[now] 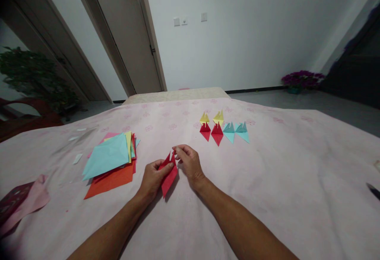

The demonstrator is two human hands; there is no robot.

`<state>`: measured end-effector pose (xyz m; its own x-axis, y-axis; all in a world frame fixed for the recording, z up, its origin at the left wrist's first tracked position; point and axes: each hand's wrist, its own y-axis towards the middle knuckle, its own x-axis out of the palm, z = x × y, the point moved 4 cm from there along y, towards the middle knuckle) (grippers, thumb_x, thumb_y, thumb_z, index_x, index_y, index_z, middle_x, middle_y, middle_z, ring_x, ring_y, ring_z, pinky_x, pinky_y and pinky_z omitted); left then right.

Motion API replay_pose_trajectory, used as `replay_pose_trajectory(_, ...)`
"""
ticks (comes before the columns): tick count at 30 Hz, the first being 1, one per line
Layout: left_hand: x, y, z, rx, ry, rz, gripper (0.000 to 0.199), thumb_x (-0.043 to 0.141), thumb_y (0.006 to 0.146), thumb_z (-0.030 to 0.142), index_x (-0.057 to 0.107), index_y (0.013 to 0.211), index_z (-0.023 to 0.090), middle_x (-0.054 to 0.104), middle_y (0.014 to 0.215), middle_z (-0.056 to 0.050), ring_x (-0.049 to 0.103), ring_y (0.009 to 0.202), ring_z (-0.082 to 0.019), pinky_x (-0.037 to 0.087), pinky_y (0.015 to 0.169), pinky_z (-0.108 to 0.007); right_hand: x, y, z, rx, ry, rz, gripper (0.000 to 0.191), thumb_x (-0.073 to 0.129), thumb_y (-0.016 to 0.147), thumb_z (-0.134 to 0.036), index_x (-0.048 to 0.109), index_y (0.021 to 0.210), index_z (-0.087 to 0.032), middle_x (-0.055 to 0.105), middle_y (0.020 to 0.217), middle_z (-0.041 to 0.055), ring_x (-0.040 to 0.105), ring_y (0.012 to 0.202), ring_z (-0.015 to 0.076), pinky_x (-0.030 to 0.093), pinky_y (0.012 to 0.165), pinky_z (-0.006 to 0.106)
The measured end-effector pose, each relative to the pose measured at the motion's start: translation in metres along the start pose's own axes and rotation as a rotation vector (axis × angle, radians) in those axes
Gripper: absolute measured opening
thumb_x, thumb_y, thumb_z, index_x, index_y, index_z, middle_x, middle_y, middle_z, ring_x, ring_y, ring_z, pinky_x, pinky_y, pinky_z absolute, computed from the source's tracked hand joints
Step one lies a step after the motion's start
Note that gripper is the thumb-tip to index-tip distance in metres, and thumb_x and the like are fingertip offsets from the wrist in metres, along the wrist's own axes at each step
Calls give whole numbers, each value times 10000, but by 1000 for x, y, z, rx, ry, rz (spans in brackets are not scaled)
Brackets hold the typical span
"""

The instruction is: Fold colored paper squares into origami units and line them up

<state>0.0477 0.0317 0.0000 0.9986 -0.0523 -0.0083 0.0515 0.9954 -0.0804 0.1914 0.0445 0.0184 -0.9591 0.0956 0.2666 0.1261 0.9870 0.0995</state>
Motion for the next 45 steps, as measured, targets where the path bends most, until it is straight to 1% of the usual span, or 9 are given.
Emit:
replay_pose_trajectory(6,-4,2,5,89,80,88,291,781,665,405,717,682,121,658,614,-26,534,540,-129,380,519,-218,8,-4,-1,-44,-157,-166,234,766,685,-323,723,866,-181,672,756,16,553,647,134,450,594,258)
replay_pose_trajectory(14,-5,-7,19,297,292,147,185,725,745,360,728,755,175,687,734,-29,599,707,-175,436,680,-254,9,-1,3,-24,-89,-102,178,762,681,-319,718,770,-171,690,730,25,588,669,151,466,654,287)
replay_pose_trajectory(19,-4,-9,18,261,118,88,381,585,863,521,713,803,167,672,781,-42,573,741,-185,430,704,-264,8,1,2,-7,-22,-73,206,782,668,-354,731,765,-180,693,726,16,588,667,149,461,657,283)
replay_pose_trajectory(23,-3,-7,11,221,37,48,507,472,903,606,633,717,163,594,702,-17,496,648,-155,399,639,-259,7,2,2,9,6,-63,229,790,664,-370,742,780,-178,702,743,19,585,660,143,455,644,275)
replay_pose_trajectory(26,-2,-6,11,214,48,59,492,552,857,602,559,613,175,508,615,14,417,584,-131,357,581,-247,7,2,2,11,7,-40,231,790,665,-366,742,789,-177,708,756,23,588,660,144,456,644,277)
replay_pose_trajectory(29,0,-7,15,204,75,46,451,608,834,545,588,588,168,526,604,9,420,581,-128,352,572,-241,7,1,2,2,13,-27,219,788,673,-355,742,793,-178,720,794,32,604,695,151,465,668,283)
replay_pose_trajectory(36,0,-6,11,149,104,33,315,666,809,456,730,767,151,639,674,-16,510,613,-141,383,589,-236,9,0,6,29,40,-32,197,785,682,-325,739,808,-181,713,812,26,603,730,151,461,684,278)
replay_pose_trajectory(39,-3,-5,9,169,126,64,294,680,803,441,723,770,152,658,697,-25,541,645,-151,408,621,-243,8,0,6,33,30,-75,226,788,683,-321,730,852,-183,697,807,9,589,717,141,451,674,269)
replay_pose_trajectory(45,-5,-4,12,261,172,92,251,660,828,404,672,759,163,636,723,-16,553,685,-151,425,654,-241,7,1,6,45,-83,-153,223,770,690,-353,667,698,-156,616,651,-21,510,603,116,392,591,255)
